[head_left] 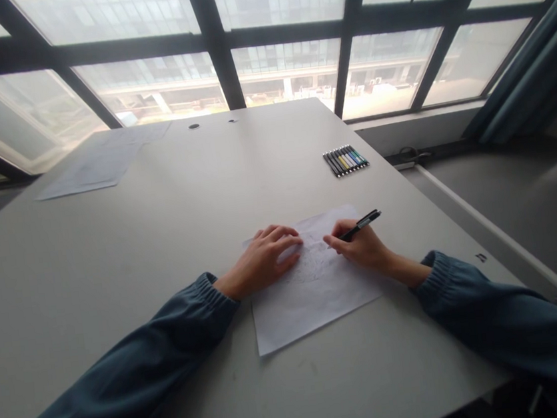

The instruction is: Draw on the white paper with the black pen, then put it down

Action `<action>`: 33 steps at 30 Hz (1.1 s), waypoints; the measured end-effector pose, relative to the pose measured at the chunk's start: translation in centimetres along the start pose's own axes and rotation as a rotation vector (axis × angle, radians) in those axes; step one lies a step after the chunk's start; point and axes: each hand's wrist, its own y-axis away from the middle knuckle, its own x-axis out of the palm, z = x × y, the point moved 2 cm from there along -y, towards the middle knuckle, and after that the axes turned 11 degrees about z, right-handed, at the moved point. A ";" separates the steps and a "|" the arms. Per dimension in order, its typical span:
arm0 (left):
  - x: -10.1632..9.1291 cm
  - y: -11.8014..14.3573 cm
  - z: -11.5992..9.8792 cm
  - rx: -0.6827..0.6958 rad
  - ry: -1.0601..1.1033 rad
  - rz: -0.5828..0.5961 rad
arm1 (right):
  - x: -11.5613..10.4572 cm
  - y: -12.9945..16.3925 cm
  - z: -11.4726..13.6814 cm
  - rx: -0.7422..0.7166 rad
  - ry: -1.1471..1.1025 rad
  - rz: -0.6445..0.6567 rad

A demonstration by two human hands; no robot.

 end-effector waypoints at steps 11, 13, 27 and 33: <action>0.0 -0.1 0.0 -0.023 0.002 0.019 | 0.0 -0.1 0.0 -0.034 0.171 0.052; 0.0 -0.1 0.1 -0.021 0.000 0.016 | 0.0 -0.2 -0.1 -0.055 0.224 0.034; -0.3 0.1 -0.1 -0.002 -0.011 -0.034 | -1.0 -0.3 0.8 -0.058 -0.161 -0.134; -1.0 0.2 -0.2 -0.012 0.058 -0.263 | -0.1 -0.1 2.1 -0.076 -0.462 0.167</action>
